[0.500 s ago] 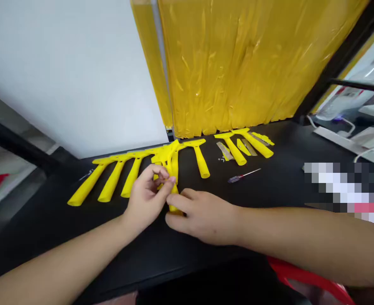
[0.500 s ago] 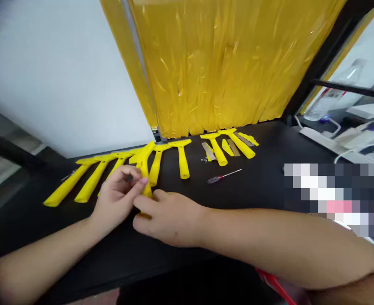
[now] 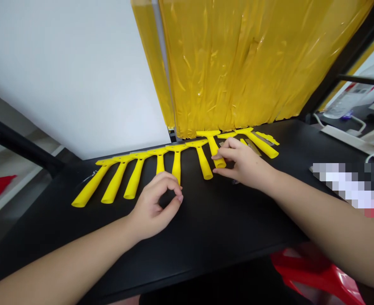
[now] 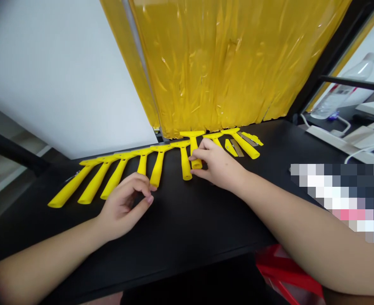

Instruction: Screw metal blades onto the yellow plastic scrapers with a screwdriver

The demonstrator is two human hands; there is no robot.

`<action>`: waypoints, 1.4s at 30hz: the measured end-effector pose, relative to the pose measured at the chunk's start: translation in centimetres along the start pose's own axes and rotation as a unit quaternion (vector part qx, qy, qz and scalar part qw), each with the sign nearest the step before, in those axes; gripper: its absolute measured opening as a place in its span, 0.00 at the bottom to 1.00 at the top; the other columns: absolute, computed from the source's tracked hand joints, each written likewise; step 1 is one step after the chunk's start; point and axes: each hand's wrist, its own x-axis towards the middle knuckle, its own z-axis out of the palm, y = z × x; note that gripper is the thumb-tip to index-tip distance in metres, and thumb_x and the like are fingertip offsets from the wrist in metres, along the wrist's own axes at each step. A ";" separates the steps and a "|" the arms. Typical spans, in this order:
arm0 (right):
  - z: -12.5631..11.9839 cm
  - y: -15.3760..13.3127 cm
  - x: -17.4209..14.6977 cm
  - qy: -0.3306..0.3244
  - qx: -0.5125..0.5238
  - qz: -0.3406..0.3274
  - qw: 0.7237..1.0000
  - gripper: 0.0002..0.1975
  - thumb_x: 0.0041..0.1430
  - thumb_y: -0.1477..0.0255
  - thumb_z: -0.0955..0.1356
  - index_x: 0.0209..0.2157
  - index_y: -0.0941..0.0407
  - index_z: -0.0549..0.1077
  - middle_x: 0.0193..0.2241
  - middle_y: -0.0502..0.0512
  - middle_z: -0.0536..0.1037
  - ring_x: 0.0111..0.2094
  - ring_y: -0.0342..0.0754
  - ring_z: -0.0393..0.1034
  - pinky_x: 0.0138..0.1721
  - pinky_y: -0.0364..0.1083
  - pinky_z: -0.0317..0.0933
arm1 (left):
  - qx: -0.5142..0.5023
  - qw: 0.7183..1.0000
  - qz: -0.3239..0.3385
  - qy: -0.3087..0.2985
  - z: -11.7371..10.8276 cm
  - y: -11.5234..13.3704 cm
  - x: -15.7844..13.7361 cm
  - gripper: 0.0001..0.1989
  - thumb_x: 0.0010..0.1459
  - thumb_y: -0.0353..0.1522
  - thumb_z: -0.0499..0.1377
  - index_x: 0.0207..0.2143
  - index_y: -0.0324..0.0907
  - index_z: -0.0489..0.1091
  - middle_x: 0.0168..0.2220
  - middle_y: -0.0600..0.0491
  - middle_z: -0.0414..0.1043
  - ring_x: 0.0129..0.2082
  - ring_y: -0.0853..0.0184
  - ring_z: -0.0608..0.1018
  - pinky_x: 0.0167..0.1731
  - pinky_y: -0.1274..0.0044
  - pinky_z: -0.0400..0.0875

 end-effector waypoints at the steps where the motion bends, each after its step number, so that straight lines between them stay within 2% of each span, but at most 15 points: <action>1: 0.1 0.4 0.1 -0.004 -0.002 0.004 1.000 0.11 0.58 0.75 0.79 0.41 0.54 0.80 0.40 0.55 0.70 0.37 0.50 0.69 0.40 0.50 0.71 | 0.007 1.000 0.003 -0.007 -0.1 0.0 0.0 0.11 0.63 0.19 0.62 0.40 0.44 0.71 0.40 0.52 0.71 0.43 0.65 0.78 0.45 0.72 0.73; 9: 0.7 1.6 0.3 -0.018 -0.017 0.024 0.999 0.11 0.58 0.75 0.80 0.40 0.55 0.79 0.39 0.54 0.71 0.36 0.49 0.70 0.39 0.49 0.69 | 0.024 0.999 0.012 -0.037 -0.2 0.5 0.1 0.11 0.63 0.19 0.60 0.38 0.44 0.72 0.39 0.52 0.71 0.41 0.66 0.76 0.43 0.74 0.72; 15: 1.0 2.3 0.1 -0.036 -0.009 0.049 0.998 0.13 0.57 0.76 0.80 0.43 0.54 0.80 0.41 0.54 0.71 0.36 0.49 0.71 0.40 0.50 0.70 | 0.024 0.998 0.019 -0.051 -0.1 0.4 0.2 0.12 0.63 0.18 0.60 0.39 0.44 0.72 0.39 0.53 0.71 0.43 0.66 0.75 0.45 0.73 0.72; 23: 1.1 2.0 0.0 -0.082 -0.013 0.083 0.993 0.12 0.58 0.74 0.79 0.43 0.52 0.79 0.43 0.55 0.71 0.35 0.49 0.72 0.40 0.51 0.71 | 0.028 0.997 0.025 -0.064 -0.1 0.5 0.2 0.11 0.63 0.18 0.60 0.39 0.44 0.72 0.40 0.53 0.71 0.42 0.67 0.76 0.43 0.74 0.72; 28: 0.9 2.0 0.0 -0.085 -0.029 0.087 0.992 0.11 0.59 0.72 0.79 0.43 0.53 0.79 0.43 0.55 0.72 0.35 0.48 0.71 0.39 0.50 0.70 | 0.031 0.997 0.026 -0.067 -0.1 0.5 0.3 0.11 0.63 0.19 0.60 0.39 0.44 0.71 0.39 0.53 0.71 0.42 0.67 0.75 0.43 0.74 0.72; 36: 0.7 2.0 -0.2 -0.119 -0.046 0.101 0.987 0.11 0.58 0.71 0.79 0.42 0.53 0.79 0.40 0.54 0.71 0.33 0.48 0.70 0.36 0.49 0.68 | 0.030 0.996 0.027 -0.074 0.0 0.6 0.3 0.11 0.63 0.19 0.60 0.39 0.44 0.72 0.39 0.52 0.71 0.42 0.66 0.76 0.43 0.73 0.73; 42: 0.6 2.0 -0.1 -0.120 -0.054 0.107 0.985 0.12 0.58 0.71 0.79 0.41 0.54 0.78 0.37 0.53 0.71 0.31 0.47 0.69 0.35 0.48 0.67 | 0.023 0.996 0.030 -0.078 0.0 0.6 0.3 0.11 0.63 0.19 0.60 0.39 0.44 0.72 0.39 0.52 0.71 0.41 0.65 0.76 0.43 0.73 0.73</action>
